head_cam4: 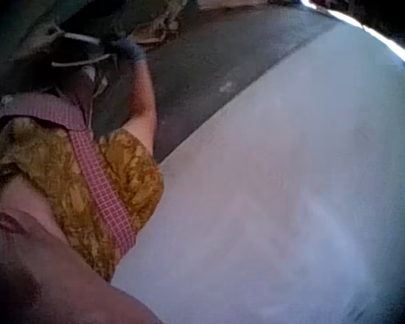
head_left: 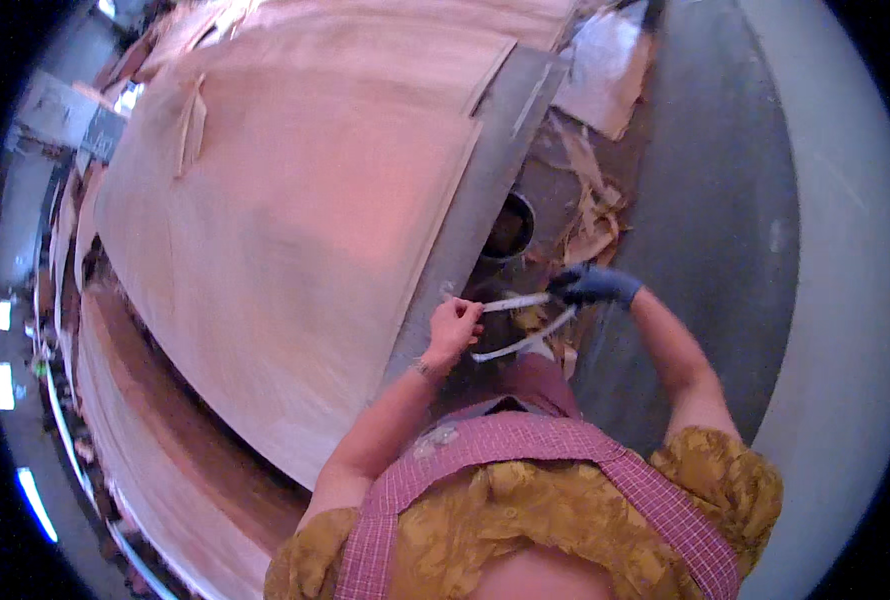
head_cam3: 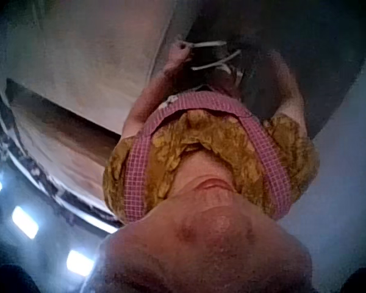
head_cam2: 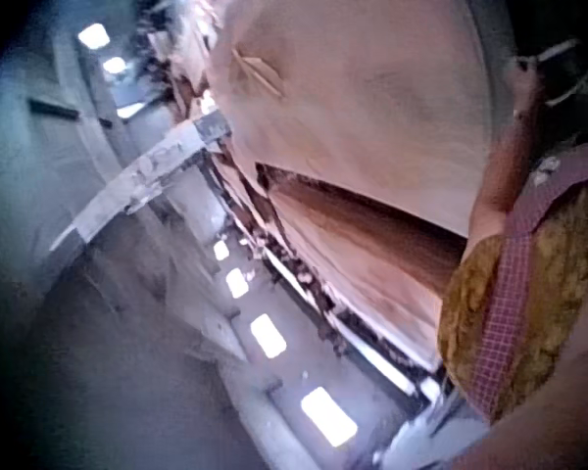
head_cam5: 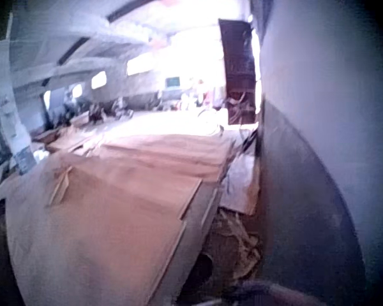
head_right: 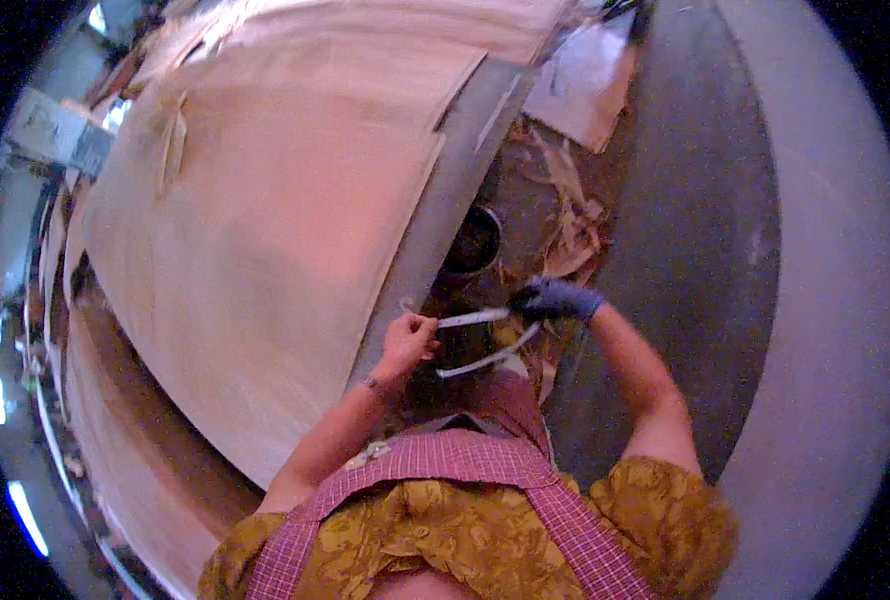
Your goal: The person handles wood veneer sheets on a workbench, applying tape to various spots and using a knife to trim the tape and veneer.
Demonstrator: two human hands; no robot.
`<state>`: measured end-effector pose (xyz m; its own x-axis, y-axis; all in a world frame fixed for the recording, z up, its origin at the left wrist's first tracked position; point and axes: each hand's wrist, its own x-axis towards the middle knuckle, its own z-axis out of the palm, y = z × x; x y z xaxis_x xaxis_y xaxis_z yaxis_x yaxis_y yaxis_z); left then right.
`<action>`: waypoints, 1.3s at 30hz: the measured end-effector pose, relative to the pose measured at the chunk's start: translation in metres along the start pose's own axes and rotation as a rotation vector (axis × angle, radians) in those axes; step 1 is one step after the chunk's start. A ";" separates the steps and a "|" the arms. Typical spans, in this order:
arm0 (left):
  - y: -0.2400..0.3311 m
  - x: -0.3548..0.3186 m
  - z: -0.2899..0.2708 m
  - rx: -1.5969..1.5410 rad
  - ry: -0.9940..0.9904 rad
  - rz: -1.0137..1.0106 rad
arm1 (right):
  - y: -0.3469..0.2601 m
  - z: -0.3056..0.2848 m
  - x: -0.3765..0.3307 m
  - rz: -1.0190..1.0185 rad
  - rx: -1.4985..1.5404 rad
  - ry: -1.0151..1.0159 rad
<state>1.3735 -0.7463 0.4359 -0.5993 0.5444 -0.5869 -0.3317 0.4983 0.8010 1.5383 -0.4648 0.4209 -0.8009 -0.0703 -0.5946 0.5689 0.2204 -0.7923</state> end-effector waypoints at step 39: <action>-0.364 -0.239 -0.083 -0.002 0.871 -0.333 | -0.002 0.064 0.134 -0.489 -0.377 1.003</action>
<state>1.5766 -1.1136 0.2947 -0.8082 -0.3243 -0.4916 -0.5851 0.5364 0.6082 1.4411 -0.5369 0.3343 -0.8028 0.5327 0.2680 0.2040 0.6676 -0.7160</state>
